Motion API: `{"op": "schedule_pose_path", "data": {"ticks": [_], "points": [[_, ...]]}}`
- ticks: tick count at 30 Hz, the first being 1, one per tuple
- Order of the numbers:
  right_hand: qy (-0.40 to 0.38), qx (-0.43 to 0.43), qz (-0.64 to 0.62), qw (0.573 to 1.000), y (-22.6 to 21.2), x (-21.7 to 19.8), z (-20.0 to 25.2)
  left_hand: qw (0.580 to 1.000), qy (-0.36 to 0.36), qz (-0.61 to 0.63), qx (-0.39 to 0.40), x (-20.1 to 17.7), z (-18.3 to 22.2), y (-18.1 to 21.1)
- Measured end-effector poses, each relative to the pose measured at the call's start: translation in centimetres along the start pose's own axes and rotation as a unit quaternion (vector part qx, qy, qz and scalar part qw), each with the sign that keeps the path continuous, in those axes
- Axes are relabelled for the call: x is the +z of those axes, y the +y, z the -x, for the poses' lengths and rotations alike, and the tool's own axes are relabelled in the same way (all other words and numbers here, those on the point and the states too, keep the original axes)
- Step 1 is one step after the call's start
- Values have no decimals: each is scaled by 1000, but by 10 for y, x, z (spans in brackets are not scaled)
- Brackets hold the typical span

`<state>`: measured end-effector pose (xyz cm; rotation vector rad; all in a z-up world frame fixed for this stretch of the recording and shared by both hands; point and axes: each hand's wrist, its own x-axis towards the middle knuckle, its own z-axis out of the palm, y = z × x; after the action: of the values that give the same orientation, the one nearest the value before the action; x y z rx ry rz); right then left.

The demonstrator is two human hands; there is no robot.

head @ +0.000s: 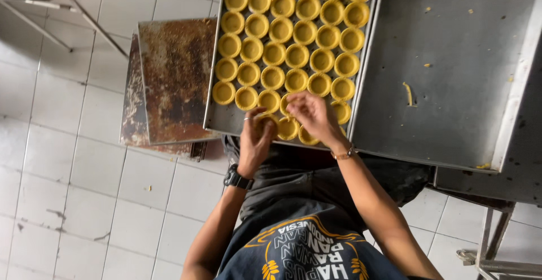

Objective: The person arranges yellow pastry shells in metal trays, moving them from one tray to another by hand and positioning them in rows.

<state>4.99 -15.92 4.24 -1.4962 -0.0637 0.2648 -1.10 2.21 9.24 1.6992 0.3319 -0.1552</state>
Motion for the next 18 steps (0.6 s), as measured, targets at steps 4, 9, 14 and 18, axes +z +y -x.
{"op": "schedule_pose_path", "data": {"ticks": [4, 9, 14, 18], "points": [[211, -144, 87, 963, -22, -118, -103, 989, 56, -118, 69, -45, -29, -43], [461, -235, 395, 759, -44, -279, -228, 813, 148, -526, 200, -75, -22, -59], [544, -231, 416, 691, -45, -368, -333, 804, 90, -529, 258, -58, 2, -65], [464, -305, 388, 736, -29, -359, -341, 807, 26, -478, 345, -47, 15, -53]]}}
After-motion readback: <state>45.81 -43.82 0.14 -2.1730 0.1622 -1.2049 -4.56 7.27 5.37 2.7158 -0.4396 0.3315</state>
